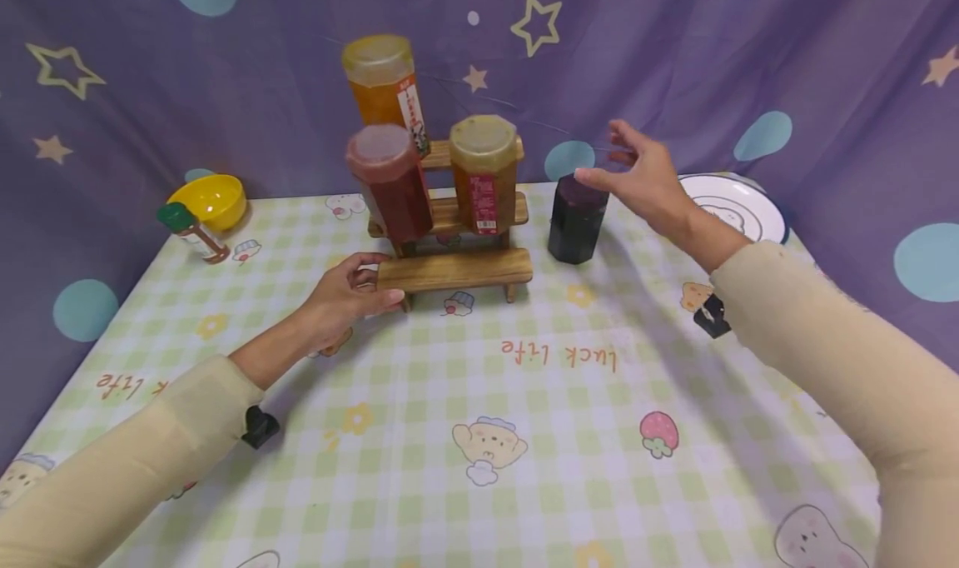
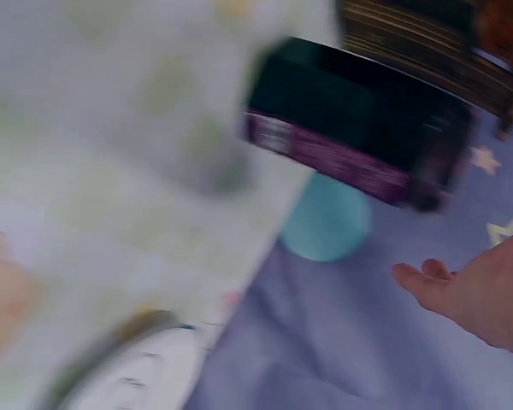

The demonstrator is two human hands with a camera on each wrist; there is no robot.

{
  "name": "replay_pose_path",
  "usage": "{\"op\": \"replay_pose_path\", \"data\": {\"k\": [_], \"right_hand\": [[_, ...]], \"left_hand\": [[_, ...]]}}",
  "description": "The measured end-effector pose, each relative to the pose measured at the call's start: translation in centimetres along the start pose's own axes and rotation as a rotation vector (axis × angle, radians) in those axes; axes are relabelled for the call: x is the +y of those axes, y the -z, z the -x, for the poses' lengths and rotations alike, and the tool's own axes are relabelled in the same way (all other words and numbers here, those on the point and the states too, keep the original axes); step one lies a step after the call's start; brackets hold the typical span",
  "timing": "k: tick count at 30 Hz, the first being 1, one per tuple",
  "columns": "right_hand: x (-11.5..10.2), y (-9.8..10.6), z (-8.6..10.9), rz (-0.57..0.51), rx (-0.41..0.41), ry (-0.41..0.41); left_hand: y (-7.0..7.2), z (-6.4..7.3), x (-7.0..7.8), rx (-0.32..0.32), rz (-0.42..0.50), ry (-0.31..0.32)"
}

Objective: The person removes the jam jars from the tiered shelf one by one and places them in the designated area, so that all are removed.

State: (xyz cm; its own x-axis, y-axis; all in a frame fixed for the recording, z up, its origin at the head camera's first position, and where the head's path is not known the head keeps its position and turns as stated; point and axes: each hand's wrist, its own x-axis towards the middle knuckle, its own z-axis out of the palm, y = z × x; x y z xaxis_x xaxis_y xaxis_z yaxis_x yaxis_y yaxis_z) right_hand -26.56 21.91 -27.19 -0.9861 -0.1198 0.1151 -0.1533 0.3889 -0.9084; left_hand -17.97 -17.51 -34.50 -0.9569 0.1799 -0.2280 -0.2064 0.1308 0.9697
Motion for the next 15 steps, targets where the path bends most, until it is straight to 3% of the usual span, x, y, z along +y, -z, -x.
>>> {"op": "replay_pose_path", "data": {"k": [5, 15], "right_hand": [[-3.3, 0.8, -1.3, -0.027, 0.036, 0.065], [-7.5, 0.5, -2.6, -0.069, -0.014, 0.100]], "left_hand": [[0.0, -0.1, 0.0, -0.008, -0.004, 0.004], [0.2, -0.1, 0.1, -0.009, 0.012, 0.002]]}}
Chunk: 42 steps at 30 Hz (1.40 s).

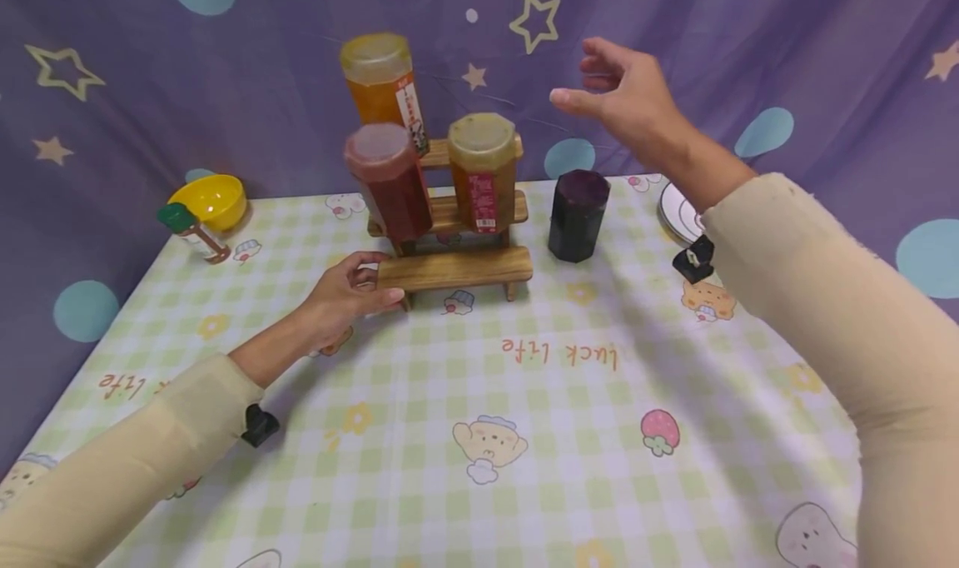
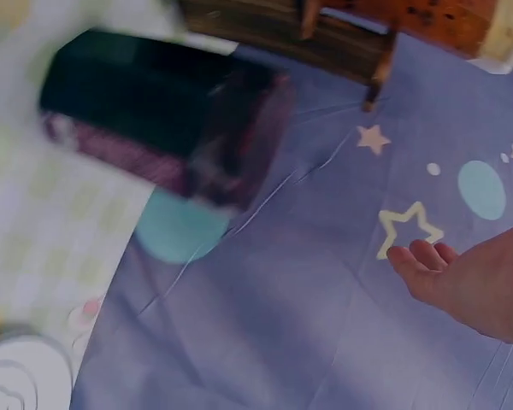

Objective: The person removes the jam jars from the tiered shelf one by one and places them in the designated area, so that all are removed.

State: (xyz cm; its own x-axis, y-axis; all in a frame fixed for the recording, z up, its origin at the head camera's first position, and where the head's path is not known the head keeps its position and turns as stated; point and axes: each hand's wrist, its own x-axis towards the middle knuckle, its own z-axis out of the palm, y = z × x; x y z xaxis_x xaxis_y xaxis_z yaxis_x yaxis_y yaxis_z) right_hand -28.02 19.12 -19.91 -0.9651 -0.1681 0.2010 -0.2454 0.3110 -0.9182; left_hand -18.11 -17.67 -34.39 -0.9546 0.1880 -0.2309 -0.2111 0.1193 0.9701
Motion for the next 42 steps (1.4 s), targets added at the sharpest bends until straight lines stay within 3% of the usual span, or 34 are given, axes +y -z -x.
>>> {"op": "replay_pose_path", "data": {"k": [8, 18, 26, 34, 42], "right_hand": [[-3.0, -1.8, -1.7, -0.116, -0.071, 0.022], [-6.3, -4.5, -3.3, 0.036, -0.202, 0.033], [-8.1, -7.0, -4.4, 0.137, -0.301, 0.061], [-9.4, -8.8, -5.7, 0.188, -0.316, 0.038], [-9.2, -10.2, -6.5, 0.290, -0.356, 0.037]], "left_hand": [[0.0, 0.0, 0.3, -0.003, -0.012, 0.016], [-0.4, 0.1, 0.1, -0.003, 0.008, 0.024], [-0.5, 0.0, 0.2, -0.004, -0.030, 0.032], [-0.6, 0.1, 0.1, -0.003, -0.040, 0.025], [-0.7, 0.1, 0.2, -0.004, -0.036, 0.011]]}}
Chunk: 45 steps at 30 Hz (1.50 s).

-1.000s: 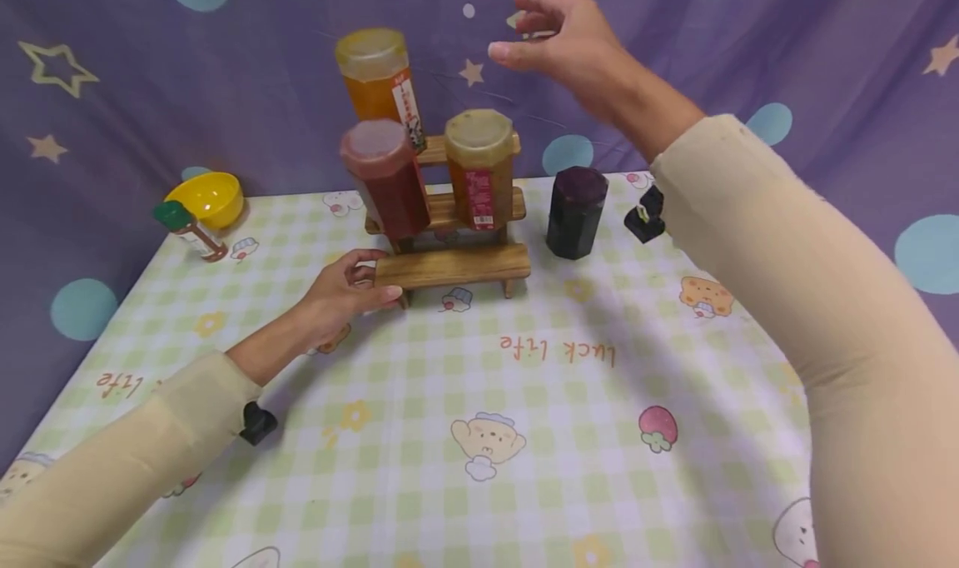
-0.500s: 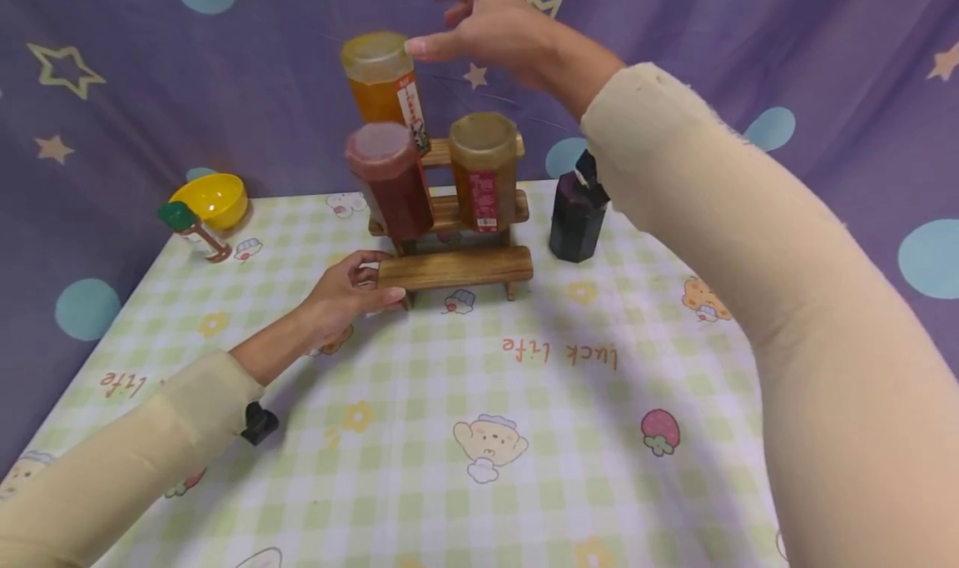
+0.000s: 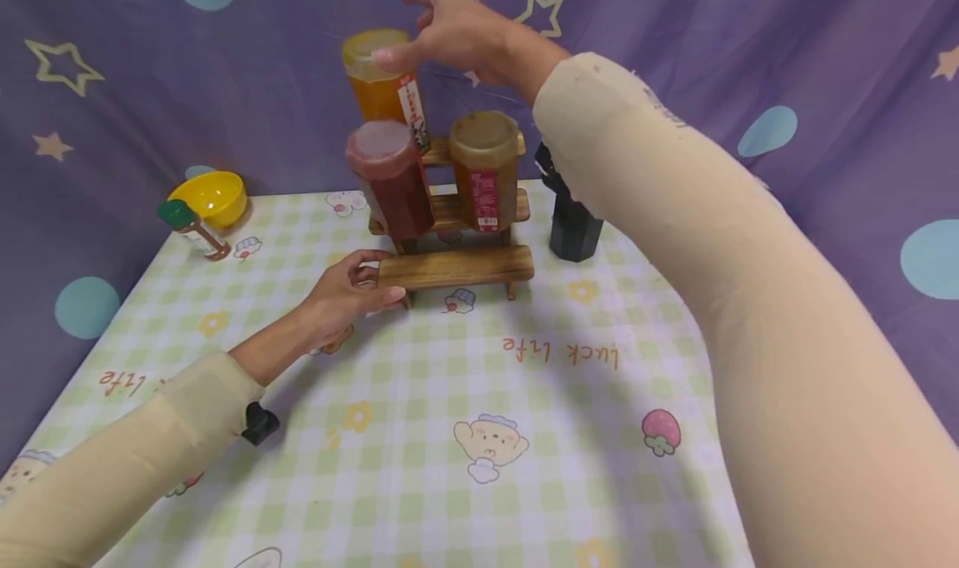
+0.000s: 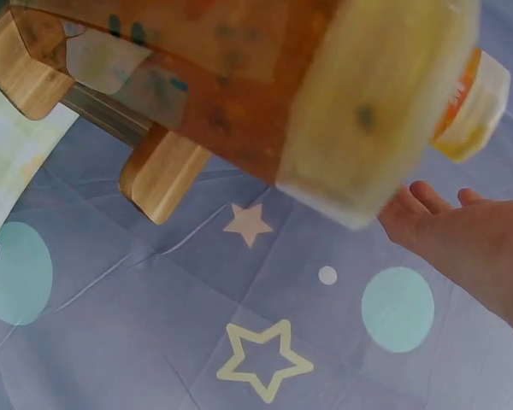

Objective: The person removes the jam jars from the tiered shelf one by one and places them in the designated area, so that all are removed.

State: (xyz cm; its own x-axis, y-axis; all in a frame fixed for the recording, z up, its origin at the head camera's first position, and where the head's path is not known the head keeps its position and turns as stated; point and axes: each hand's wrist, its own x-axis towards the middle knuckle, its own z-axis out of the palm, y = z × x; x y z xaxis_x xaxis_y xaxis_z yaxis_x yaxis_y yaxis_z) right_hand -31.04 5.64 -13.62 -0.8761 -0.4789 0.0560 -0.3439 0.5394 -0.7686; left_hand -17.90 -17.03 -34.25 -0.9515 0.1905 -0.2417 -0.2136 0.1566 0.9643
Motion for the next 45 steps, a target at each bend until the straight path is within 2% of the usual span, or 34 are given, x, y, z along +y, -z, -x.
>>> {"op": "replay_pose_path", "data": {"k": [6, 17, 22, 27, 36, 45], "right_hand": [[0.4, -0.8, -0.6, 0.006, -0.029, -0.038], [0.3, -2.3, -1.4, -0.069, -0.087, 0.004], [-0.1, -2.9, -1.5, -0.091, -0.071, 0.018], [-0.2, -2.9, -1.5, -0.161, -0.064, 0.013], [-0.1, -2.5, -1.3, -0.231, -0.078, -0.024], [0.2, -2.2, -0.7, -0.259, -0.009, -0.033]], "left_hand": [[0.0, 0.0, -0.2, 0.007, 0.000, 0.001], [0.0, 0.3, -0.3, 0.006, 0.003, -0.008], [0.0, 0.3, -0.2, 0.003, 0.006, -0.019], [-0.2, 0.3, 0.0, 0.007, 0.007, -0.016], [-0.4, 0.4, 0.0, -0.006, 0.028, -0.010], [-0.6, 0.3, 0.0, 0.000, 0.036, 0.005]]}}
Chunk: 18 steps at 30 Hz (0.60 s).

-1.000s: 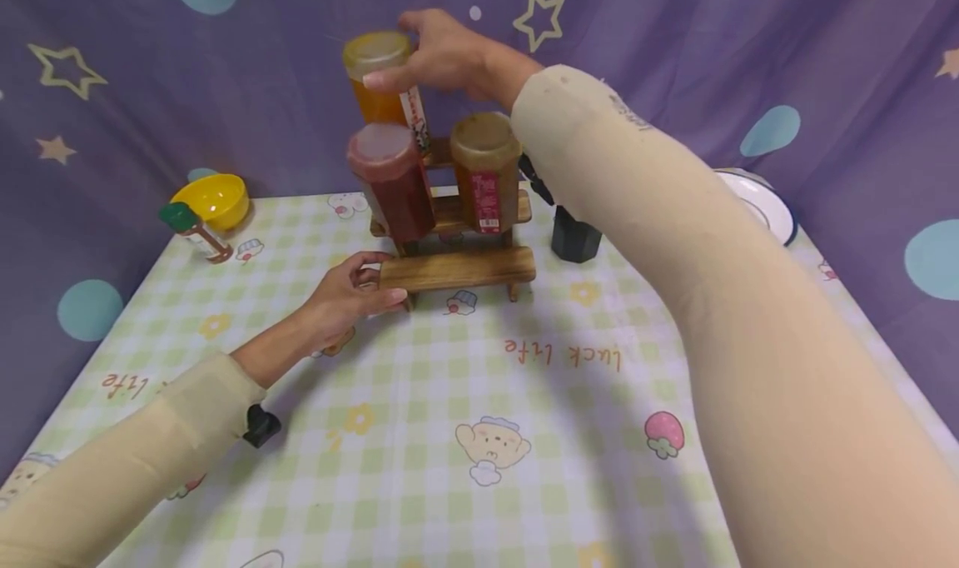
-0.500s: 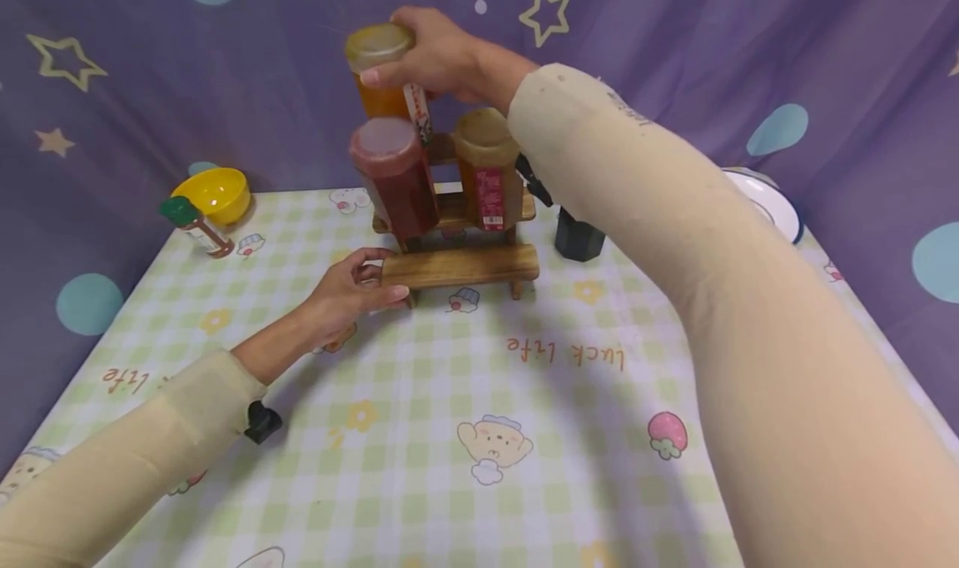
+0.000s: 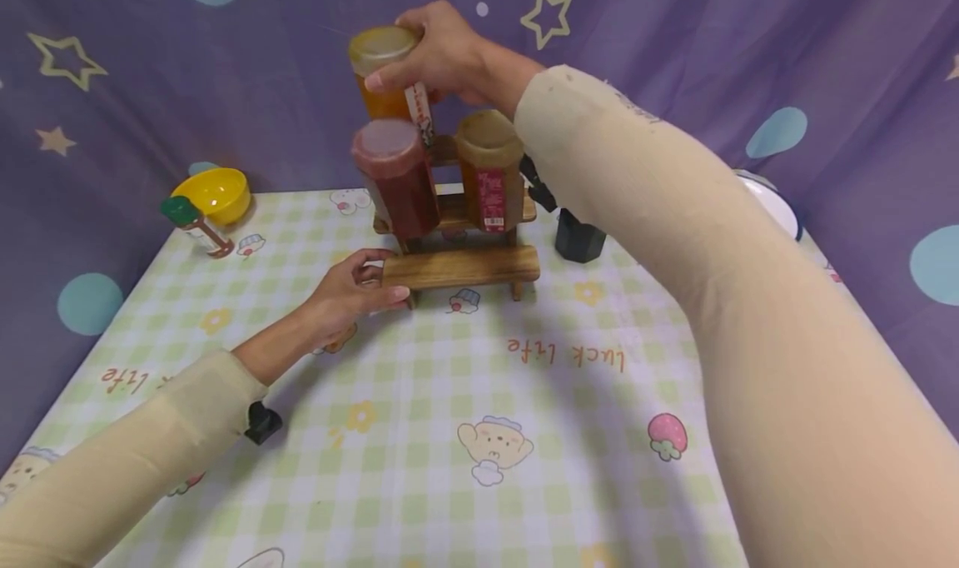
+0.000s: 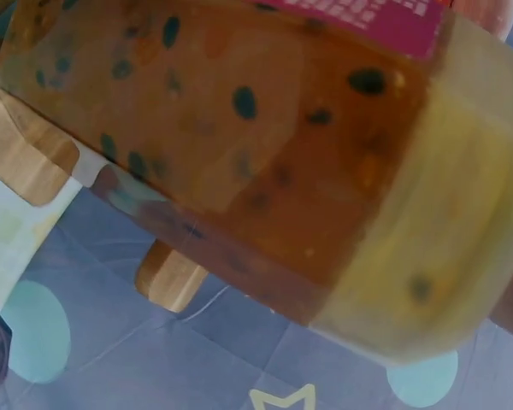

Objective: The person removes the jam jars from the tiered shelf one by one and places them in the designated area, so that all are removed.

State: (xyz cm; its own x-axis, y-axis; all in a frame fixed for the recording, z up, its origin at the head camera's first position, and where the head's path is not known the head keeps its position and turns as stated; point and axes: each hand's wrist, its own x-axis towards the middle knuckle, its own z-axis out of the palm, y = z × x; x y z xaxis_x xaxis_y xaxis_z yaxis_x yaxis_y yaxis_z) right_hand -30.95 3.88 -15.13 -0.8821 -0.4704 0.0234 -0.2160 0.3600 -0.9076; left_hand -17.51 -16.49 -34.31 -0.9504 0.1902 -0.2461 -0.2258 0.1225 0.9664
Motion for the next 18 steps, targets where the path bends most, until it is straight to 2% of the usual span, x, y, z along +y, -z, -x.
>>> {"op": "replay_pose_path", "data": {"k": [4, 9, 12, 15, 18], "right_hand": [[-0.2, 0.9, 0.6, -0.013, 0.063, 0.037], [-1.0, 2.7, 1.2, -0.025, 0.084, 0.093], [-1.3, 3.7, 1.5, 0.009, 0.073, 0.099], [-1.5, 4.7, 2.0, 0.068, 0.098, 0.091], [-1.5, 5.6, 2.5, 0.080, 0.139, 0.103]], "left_hand": [[0.0, 0.0, 0.0, -0.002, -0.004, 0.006], [-0.1, 0.0, 0.1, -0.006, -0.009, -0.010], [0.0, 0.0, 0.1, -0.005, -0.010, -0.013], [0.0, 0.0, 0.1, -0.005, -0.010, -0.010], [0.0, 0.1, 0.1, -0.004, -0.002, -0.003]]}}
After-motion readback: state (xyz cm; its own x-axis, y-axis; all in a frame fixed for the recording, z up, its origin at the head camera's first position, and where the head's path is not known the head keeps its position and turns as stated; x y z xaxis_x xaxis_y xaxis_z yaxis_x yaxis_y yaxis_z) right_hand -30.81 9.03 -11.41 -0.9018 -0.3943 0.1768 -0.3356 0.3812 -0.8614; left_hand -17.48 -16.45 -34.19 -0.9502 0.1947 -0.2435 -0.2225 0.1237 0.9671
